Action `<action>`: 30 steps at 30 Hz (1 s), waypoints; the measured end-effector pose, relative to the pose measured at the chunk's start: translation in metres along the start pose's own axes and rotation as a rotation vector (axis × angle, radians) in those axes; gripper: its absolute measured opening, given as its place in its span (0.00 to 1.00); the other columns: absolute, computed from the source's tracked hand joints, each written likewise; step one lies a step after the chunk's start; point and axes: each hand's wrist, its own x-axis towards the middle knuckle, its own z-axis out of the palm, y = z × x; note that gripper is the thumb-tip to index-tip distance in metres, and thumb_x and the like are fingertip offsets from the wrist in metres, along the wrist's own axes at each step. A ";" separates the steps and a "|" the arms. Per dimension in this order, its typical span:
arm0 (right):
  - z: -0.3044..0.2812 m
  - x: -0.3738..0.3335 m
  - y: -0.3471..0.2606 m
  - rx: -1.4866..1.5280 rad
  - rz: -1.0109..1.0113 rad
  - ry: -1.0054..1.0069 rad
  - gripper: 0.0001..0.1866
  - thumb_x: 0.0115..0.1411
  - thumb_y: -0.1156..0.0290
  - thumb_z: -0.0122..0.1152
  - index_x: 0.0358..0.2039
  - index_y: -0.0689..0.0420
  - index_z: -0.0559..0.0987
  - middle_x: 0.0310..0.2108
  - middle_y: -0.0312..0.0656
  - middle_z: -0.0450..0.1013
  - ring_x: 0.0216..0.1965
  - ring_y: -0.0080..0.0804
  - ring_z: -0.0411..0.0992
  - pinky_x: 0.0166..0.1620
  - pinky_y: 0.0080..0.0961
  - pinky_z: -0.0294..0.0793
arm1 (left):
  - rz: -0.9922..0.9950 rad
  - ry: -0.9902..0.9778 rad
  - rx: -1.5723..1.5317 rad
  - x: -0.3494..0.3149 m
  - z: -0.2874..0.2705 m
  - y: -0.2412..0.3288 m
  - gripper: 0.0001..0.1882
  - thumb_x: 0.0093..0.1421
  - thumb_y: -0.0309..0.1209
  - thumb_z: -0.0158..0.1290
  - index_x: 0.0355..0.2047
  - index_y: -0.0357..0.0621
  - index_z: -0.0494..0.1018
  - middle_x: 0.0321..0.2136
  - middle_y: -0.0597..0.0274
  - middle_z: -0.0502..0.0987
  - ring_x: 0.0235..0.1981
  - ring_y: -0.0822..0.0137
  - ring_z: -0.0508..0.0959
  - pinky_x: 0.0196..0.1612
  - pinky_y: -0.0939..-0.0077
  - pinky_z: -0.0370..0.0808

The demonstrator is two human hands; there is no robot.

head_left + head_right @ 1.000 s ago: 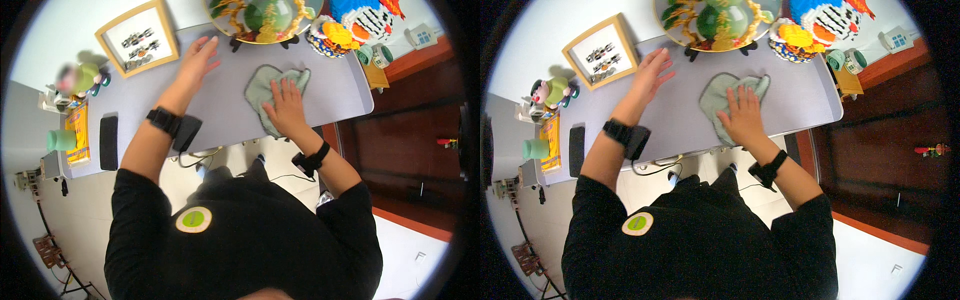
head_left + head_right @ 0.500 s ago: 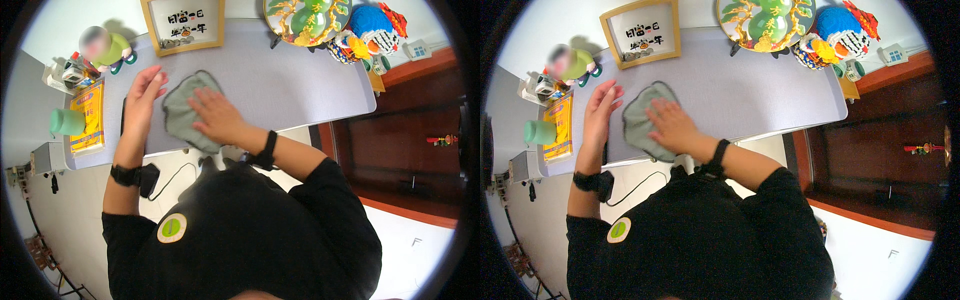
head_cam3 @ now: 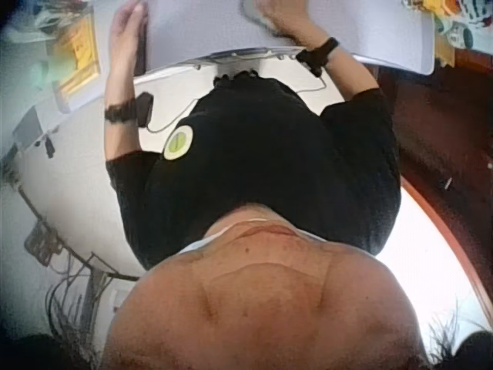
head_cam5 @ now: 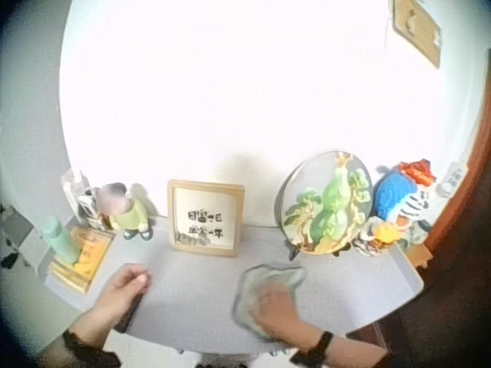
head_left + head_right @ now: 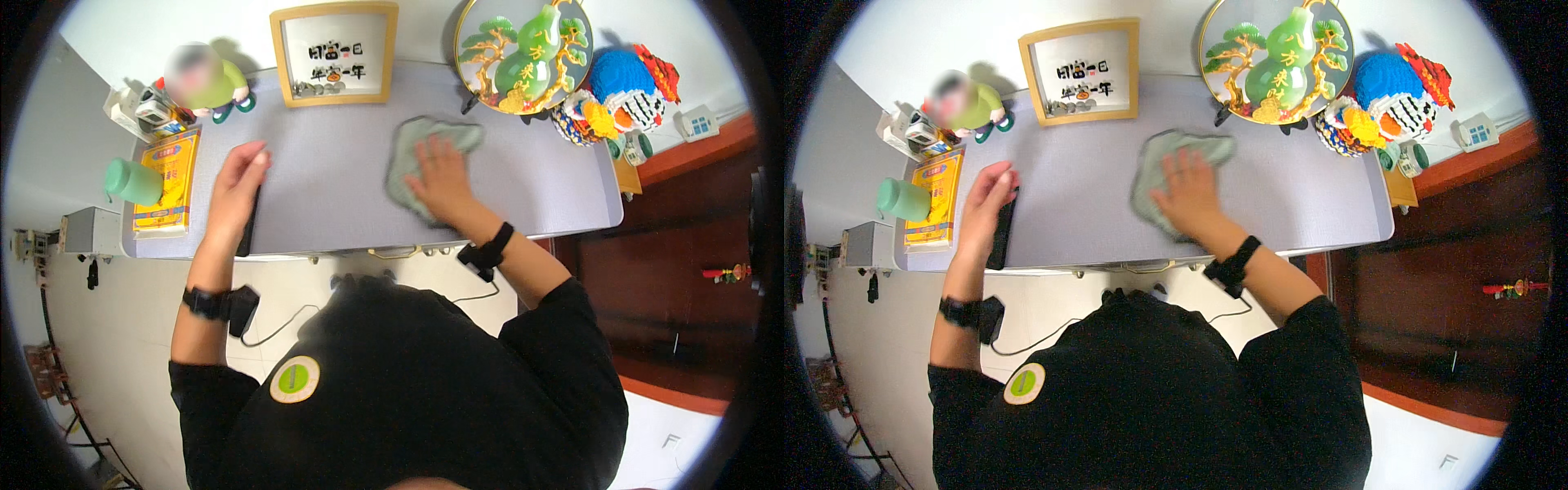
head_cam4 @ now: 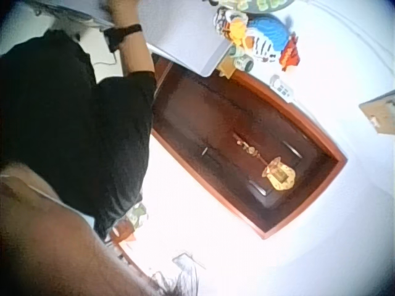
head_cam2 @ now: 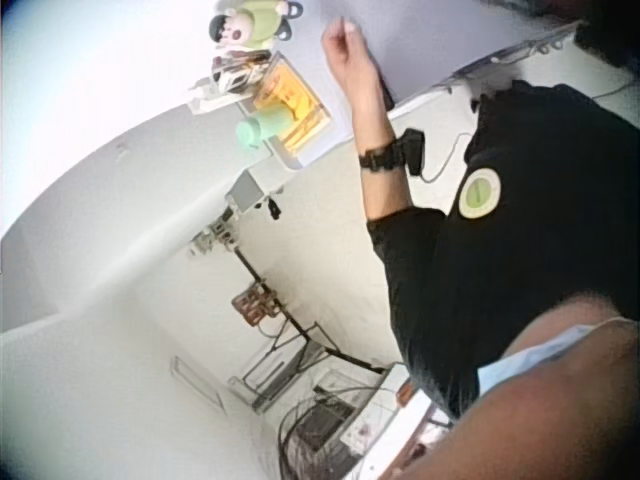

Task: The person wipes the surface of a desk and various items including a circular plaque, a framed picture, and a toy figurine using a cloth.

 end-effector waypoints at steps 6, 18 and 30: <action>-0.014 0.005 -0.033 0.231 -0.271 -0.135 0.33 0.60 0.51 0.44 0.61 0.55 0.55 0.62 0.55 0.47 0.63 0.52 0.46 0.62 0.43 0.44 | 0.044 0.048 0.150 0.084 0.034 -0.013 0.30 0.61 0.41 0.47 0.59 0.41 0.53 0.54 0.51 0.62 0.55 0.64 0.63 0.55 0.71 0.60; -0.019 -0.004 0.012 0.108 0.104 -0.173 0.34 0.59 0.53 0.46 0.59 0.62 0.55 0.61 0.59 0.48 0.62 0.55 0.47 0.62 0.43 0.45 | -0.025 0.109 0.045 0.162 0.019 -0.015 0.40 0.59 0.39 0.51 0.63 0.43 0.41 0.59 0.41 0.55 0.58 0.54 0.60 0.59 0.64 0.56; 0.039 0.097 0.018 0.072 0.369 -0.024 0.33 0.62 0.54 0.39 0.60 0.64 0.53 0.61 0.60 0.46 0.63 0.57 0.44 0.62 0.46 0.44 | 0.078 -0.114 0.099 0.171 0.013 -0.034 0.20 0.58 0.35 0.52 0.49 0.39 0.64 0.37 0.61 0.73 0.37 0.69 0.73 0.39 0.74 0.71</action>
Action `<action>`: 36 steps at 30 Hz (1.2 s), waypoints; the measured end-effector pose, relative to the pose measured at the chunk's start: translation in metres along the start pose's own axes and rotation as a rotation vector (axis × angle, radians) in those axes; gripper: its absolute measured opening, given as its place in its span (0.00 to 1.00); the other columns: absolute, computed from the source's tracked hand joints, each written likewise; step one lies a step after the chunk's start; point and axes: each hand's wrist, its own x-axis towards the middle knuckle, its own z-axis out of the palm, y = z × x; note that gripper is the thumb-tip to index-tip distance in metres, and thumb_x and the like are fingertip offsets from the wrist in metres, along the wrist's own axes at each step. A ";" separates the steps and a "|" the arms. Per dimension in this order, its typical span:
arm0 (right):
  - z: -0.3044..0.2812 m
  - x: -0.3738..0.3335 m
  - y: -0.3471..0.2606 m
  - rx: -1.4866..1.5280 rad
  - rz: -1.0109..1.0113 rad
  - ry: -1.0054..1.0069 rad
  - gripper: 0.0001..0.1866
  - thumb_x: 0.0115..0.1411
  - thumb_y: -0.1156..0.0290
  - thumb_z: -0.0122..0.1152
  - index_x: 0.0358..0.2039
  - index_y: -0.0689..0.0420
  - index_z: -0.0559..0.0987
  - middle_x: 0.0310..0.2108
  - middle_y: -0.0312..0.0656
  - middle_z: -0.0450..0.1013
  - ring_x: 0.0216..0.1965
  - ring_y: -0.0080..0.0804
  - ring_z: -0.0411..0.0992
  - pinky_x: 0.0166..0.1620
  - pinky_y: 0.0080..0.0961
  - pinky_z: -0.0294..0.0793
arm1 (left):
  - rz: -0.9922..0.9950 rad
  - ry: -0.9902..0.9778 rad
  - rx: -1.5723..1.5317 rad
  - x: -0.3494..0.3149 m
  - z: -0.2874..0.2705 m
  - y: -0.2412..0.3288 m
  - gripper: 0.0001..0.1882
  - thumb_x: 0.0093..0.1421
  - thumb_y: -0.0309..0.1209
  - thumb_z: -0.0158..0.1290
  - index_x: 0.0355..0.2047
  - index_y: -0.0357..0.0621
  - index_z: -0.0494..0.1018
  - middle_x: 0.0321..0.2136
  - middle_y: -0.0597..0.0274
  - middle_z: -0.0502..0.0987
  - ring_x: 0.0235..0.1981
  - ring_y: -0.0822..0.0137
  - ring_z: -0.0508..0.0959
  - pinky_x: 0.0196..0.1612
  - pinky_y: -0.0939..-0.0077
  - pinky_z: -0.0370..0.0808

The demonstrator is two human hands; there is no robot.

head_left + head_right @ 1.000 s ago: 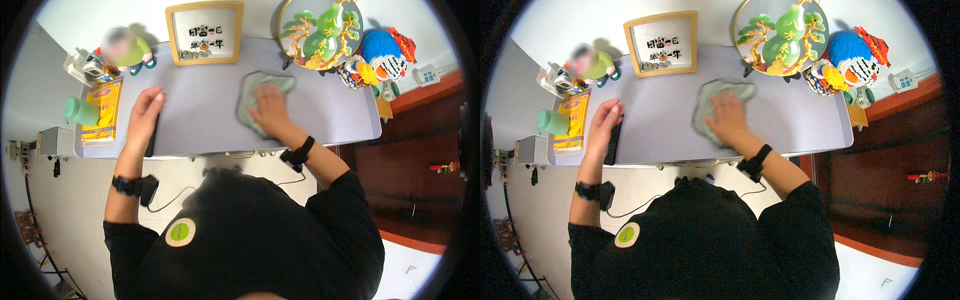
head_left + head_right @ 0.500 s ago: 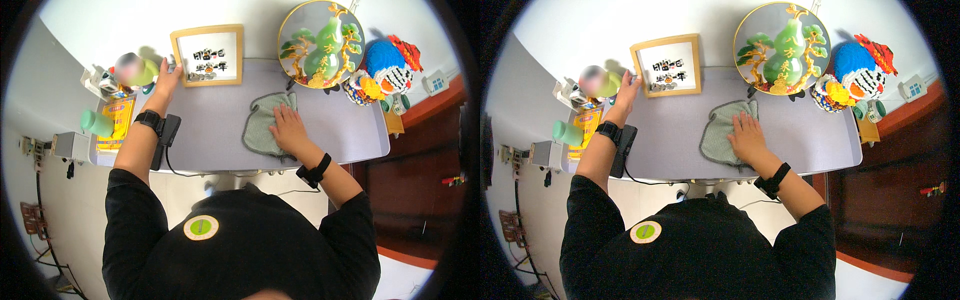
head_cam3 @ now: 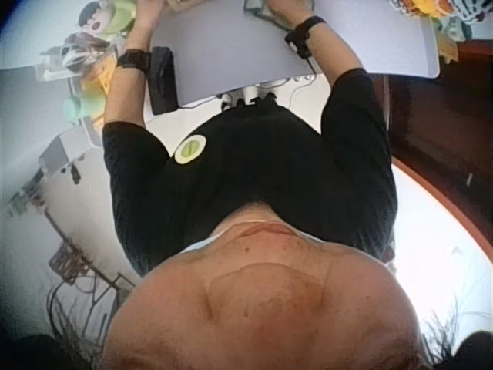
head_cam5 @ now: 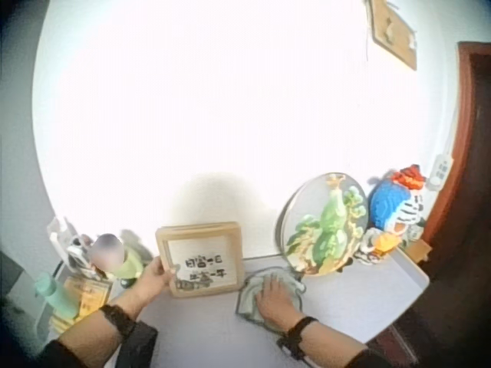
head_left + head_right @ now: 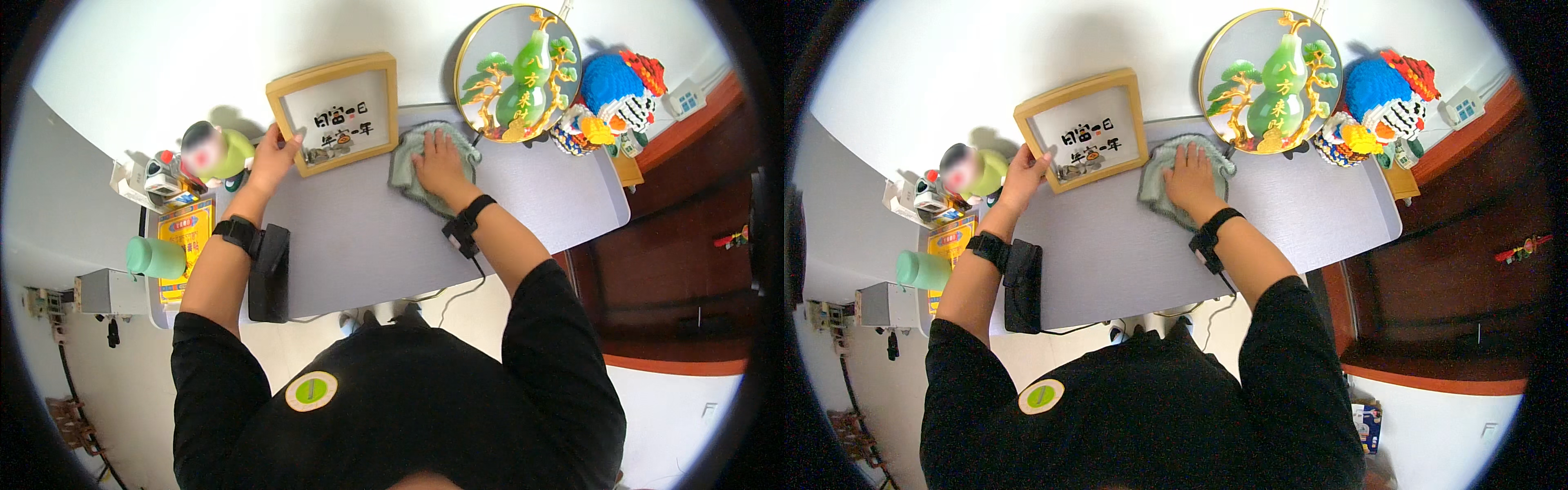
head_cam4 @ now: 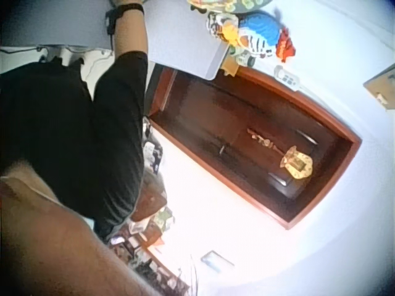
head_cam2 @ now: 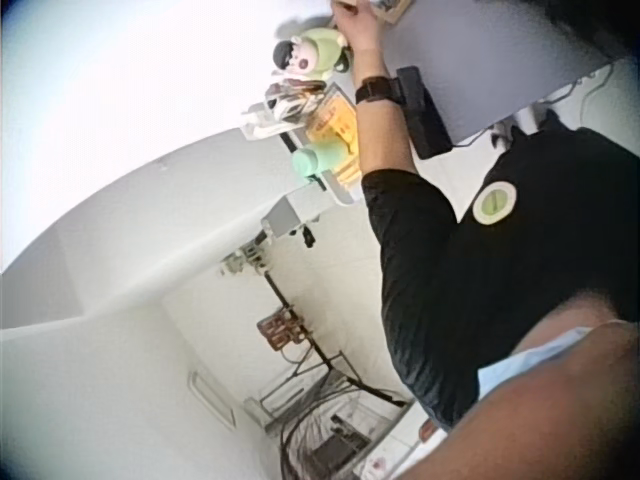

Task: The person wipes the surface of a desk and various items including a circular plaque, a framed picture, and a toy figurine using a cloth.

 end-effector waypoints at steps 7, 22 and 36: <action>0.007 0.015 0.009 0.054 0.084 0.082 0.31 0.62 0.54 0.39 0.58 0.65 0.56 0.60 0.62 0.48 0.61 0.61 0.46 0.62 0.47 0.45 | -0.015 0.002 0.049 -0.055 -0.001 0.020 0.18 0.58 0.34 0.52 0.46 0.37 0.66 0.34 0.60 0.75 0.31 0.73 0.73 0.35 0.79 0.71; 0.016 0.020 -0.136 0.196 -0.572 0.003 0.30 0.63 0.53 0.37 0.60 0.57 0.56 0.62 0.52 0.49 0.63 0.52 0.46 0.63 0.44 0.44 | -0.175 0.299 -0.154 -0.231 -0.102 0.063 0.18 0.58 0.36 0.52 0.46 0.42 0.64 0.40 0.60 0.72 0.37 0.71 0.74 0.37 0.77 0.74; -0.018 0.018 0.015 0.242 -0.119 0.090 0.16 0.55 0.75 0.48 0.45 0.61 0.69 0.47 0.52 0.65 0.48 0.49 0.62 0.51 0.40 0.61 | -0.121 0.288 -0.222 -0.220 -0.088 0.059 0.21 0.57 0.39 0.55 0.45 0.40 0.66 0.37 0.63 0.74 0.34 0.74 0.74 0.35 0.81 0.72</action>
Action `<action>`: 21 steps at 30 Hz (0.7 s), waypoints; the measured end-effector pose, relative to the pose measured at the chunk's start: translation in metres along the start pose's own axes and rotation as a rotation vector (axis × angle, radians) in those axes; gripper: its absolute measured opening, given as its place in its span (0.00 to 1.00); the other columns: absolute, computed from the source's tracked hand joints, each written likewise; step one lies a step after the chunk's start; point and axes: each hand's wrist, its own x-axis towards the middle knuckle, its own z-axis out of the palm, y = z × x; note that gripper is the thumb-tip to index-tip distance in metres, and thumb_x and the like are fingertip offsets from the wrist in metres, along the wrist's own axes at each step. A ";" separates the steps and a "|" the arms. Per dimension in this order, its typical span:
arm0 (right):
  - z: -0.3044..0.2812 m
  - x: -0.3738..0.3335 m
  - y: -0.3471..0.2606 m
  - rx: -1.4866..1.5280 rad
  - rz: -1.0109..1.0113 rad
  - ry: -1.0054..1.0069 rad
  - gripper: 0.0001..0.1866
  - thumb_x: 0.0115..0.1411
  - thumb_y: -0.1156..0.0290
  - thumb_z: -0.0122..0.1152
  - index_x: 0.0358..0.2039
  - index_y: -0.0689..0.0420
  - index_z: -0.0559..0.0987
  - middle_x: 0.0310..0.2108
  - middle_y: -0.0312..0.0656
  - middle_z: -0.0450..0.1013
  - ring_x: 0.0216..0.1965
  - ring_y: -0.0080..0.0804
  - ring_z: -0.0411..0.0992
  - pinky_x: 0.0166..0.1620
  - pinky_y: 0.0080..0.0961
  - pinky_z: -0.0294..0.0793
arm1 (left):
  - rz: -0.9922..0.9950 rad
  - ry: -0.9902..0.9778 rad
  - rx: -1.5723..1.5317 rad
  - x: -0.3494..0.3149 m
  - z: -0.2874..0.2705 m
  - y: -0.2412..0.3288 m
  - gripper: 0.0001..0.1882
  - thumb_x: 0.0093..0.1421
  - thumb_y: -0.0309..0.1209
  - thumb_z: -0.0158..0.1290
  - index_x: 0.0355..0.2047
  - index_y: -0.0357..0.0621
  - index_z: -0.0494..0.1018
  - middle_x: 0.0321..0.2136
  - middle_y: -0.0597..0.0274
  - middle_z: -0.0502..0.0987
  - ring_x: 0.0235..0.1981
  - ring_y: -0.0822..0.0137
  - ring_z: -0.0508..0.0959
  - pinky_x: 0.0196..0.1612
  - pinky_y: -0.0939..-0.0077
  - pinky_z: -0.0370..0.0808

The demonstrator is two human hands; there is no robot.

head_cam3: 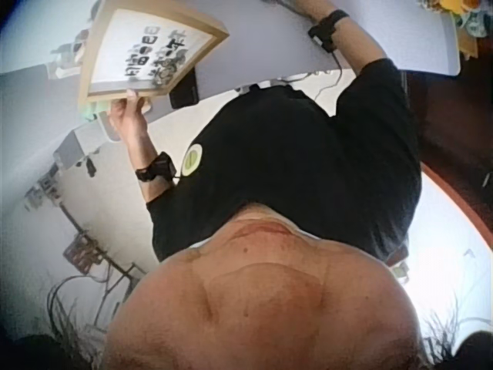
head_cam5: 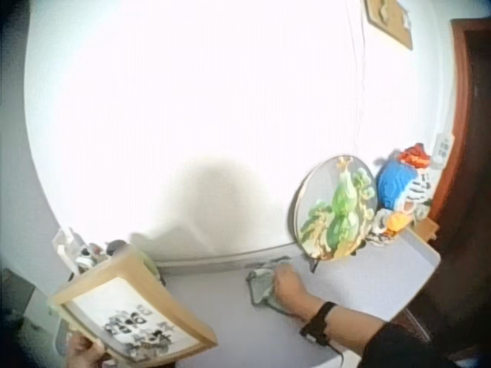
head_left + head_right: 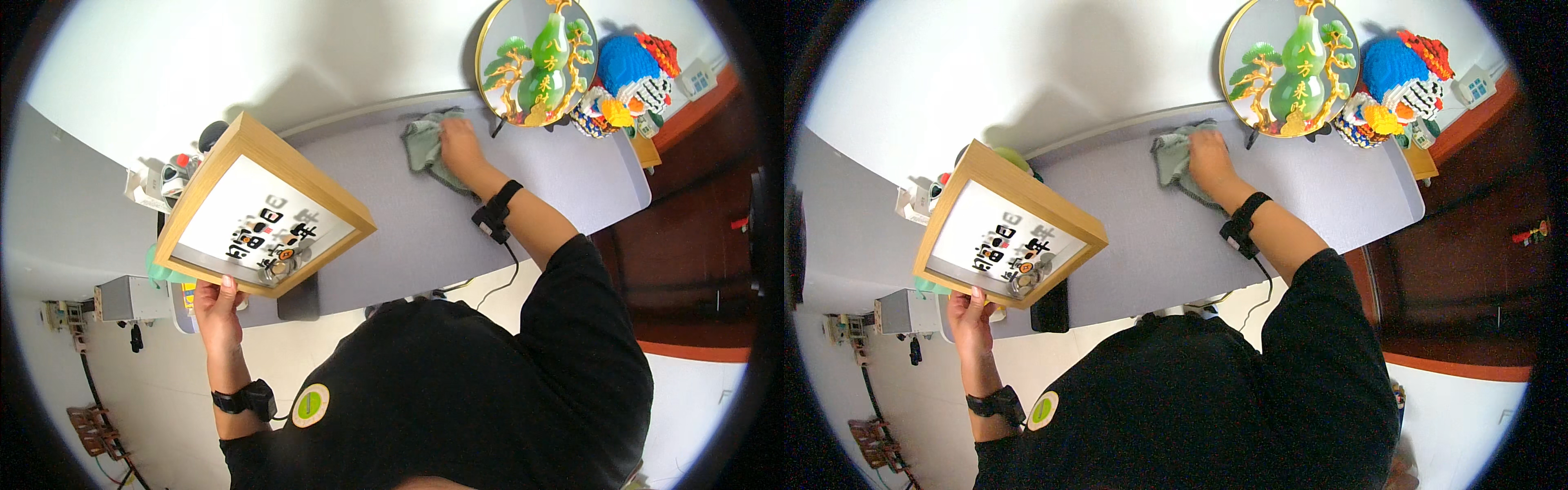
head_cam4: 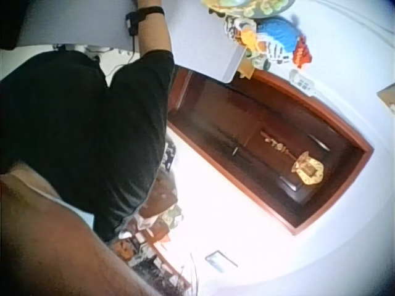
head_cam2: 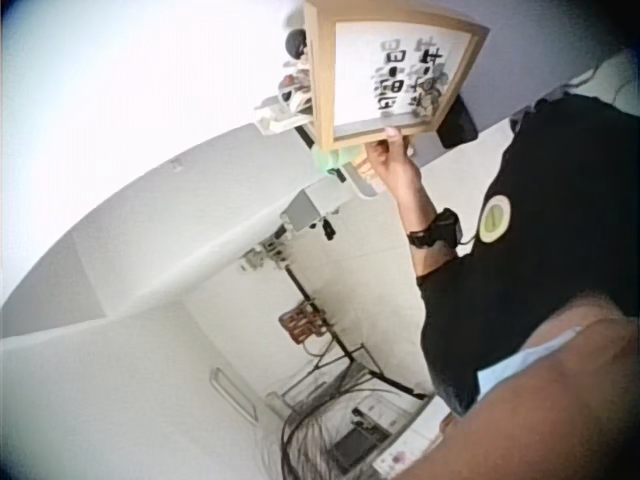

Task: The person wipes the surface of a desk and various items including a circular plaque, a framed picture, and a toy figurine using a cloth.

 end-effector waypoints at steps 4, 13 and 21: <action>-0.014 0.020 -0.010 0.192 -0.111 0.626 0.17 0.53 0.78 0.50 0.45 0.67 0.66 0.46 0.56 0.64 0.49 0.53 0.60 0.54 0.41 0.56 | -0.028 0.023 0.039 -0.005 -0.008 -0.003 0.20 0.57 0.38 0.54 0.45 0.40 0.66 0.36 0.63 0.74 0.33 0.73 0.74 0.33 0.80 0.72; 0.020 0.011 -0.055 -0.502 -0.032 0.073 0.28 0.58 0.68 0.45 0.56 0.70 0.57 0.58 0.55 0.54 0.59 0.50 0.51 0.61 0.39 0.50 | -0.053 0.082 0.033 -0.030 -0.001 0.004 0.21 0.57 0.39 0.54 0.45 0.40 0.65 0.37 0.61 0.74 0.34 0.70 0.75 0.35 0.75 0.74; 0.040 0.052 -0.114 -0.147 -0.427 0.192 0.27 0.49 0.77 0.47 0.53 0.65 0.64 0.51 0.47 0.63 0.50 0.44 0.61 0.55 0.31 0.61 | -0.048 0.074 0.038 -0.028 -0.008 0.004 0.22 0.57 0.40 0.54 0.46 0.39 0.64 0.38 0.60 0.74 0.34 0.69 0.76 0.38 0.73 0.74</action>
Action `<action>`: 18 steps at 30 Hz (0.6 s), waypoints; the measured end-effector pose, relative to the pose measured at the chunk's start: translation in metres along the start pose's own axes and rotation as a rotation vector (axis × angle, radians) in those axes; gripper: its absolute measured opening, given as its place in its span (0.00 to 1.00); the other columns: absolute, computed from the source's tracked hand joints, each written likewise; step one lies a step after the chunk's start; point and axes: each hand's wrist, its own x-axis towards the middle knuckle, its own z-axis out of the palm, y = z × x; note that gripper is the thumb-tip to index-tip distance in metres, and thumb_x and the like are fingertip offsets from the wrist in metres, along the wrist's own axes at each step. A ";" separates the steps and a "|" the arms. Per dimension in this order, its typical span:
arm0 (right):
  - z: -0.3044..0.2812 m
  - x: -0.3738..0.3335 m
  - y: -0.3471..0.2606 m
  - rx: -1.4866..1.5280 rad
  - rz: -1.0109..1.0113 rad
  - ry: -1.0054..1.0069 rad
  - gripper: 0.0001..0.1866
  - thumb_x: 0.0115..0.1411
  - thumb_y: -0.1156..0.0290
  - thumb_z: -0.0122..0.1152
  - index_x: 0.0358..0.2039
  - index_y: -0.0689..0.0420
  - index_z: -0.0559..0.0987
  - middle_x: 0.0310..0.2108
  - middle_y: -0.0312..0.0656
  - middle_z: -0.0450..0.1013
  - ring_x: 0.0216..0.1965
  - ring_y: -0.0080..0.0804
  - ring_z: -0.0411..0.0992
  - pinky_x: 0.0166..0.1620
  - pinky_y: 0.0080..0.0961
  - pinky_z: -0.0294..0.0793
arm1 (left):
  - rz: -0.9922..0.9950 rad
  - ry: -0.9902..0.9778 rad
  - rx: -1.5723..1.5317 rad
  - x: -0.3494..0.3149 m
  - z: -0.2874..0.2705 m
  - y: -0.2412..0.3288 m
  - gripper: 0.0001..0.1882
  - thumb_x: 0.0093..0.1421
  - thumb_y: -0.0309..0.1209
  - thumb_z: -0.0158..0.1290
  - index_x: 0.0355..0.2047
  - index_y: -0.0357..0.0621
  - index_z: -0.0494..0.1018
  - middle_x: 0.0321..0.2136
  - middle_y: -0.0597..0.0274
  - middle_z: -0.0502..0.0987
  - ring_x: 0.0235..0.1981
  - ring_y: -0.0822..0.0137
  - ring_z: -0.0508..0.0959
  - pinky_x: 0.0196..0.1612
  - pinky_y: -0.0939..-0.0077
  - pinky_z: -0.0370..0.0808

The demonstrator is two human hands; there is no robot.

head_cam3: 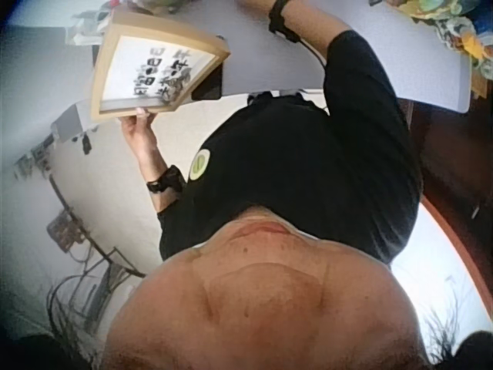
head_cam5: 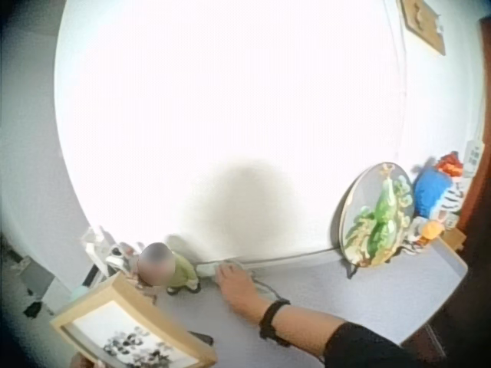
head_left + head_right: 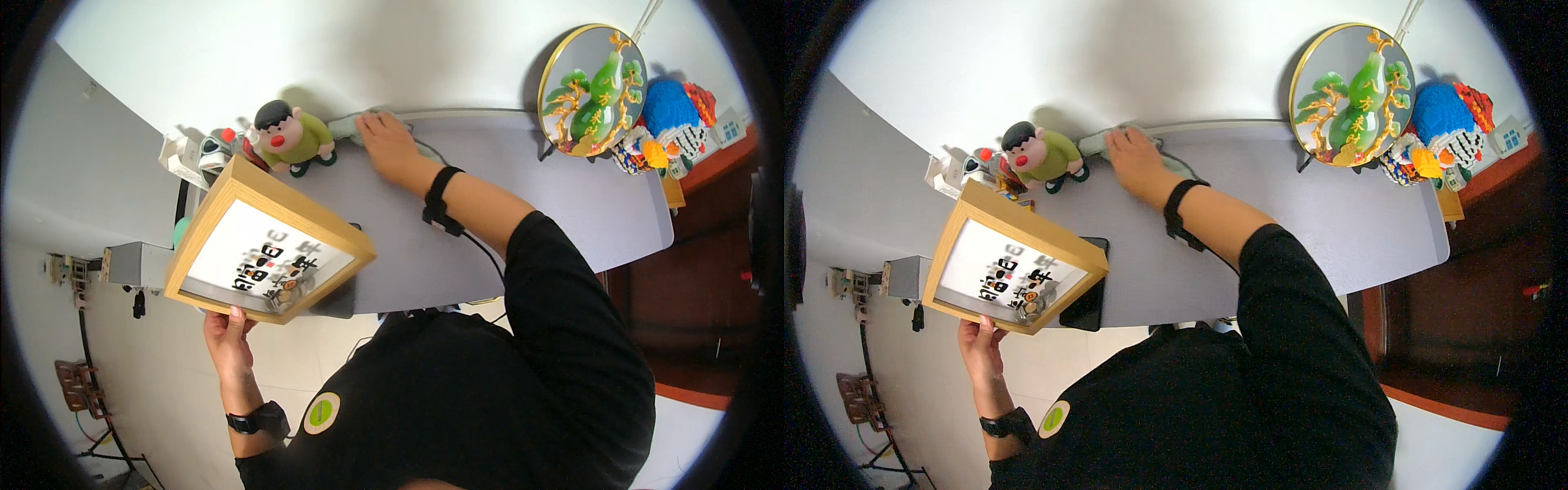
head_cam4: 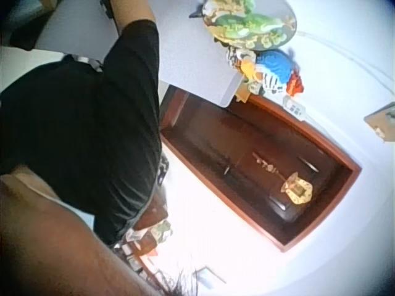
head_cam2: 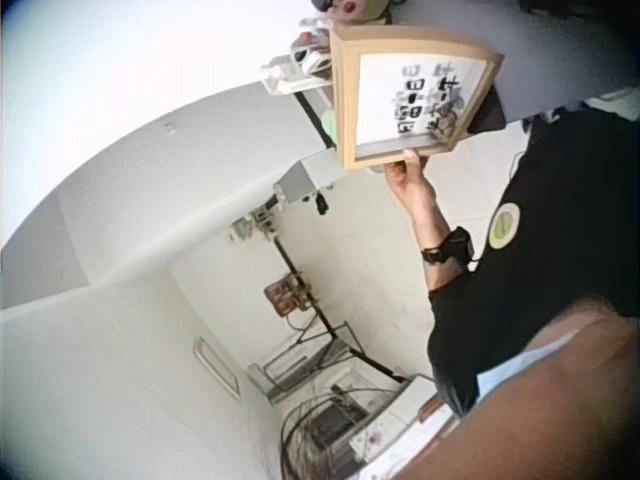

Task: The person wipes the surface of a desk and various items including a circular plaque, a framed picture, and a toy figurine using a cloth.

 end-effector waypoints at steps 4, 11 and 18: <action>-0.003 0.007 0.004 0.100 -0.092 0.059 0.27 0.49 0.80 0.46 0.53 0.62 0.64 0.52 0.46 0.62 0.50 0.43 0.61 0.54 0.31 0.61 | 0.001 -0.009 0.001 -0.002 0.001 -0.002 0.22 0.58 0.39 0.53 0.46 0.39 0.64 0.38 0.59 0.74 0.34 0.68 0.76 0.37 0.72 0.75; -0.031 -0.062 0.047 0.160 -0.135 -0.166 0.21 0.51 0.76 0.48 0.48 0.62 0.69 0.51 0.46 0.64 0.50 0.44 0.62 0.54 0.34 0.62 | 0.017 0.020 0.017 -0.005 0.003 -0.004 0.22 0.57 0.40 0.53 0.45 0.38 0.64 0.37 0.57 0.73 0.35 0.67 0.77 0.38 0.71 0.77; -0.114 -0.074 0.062 0.016 0.318 -0.818 0.24 0.61 0.56 0.41 0.50 0.61 0.69 0.51 0.49 0.65 0.51 0.48 0.63 0.56 0.38 0.58 | 0.022 -0.028 0.021 0.006 0.006 0.003 0.21 0.57 0.40 0.53 0.47 0.43 0.64 0.38 0.61 0.73 0.34 0.70 0.75 0.34 0.77 0.74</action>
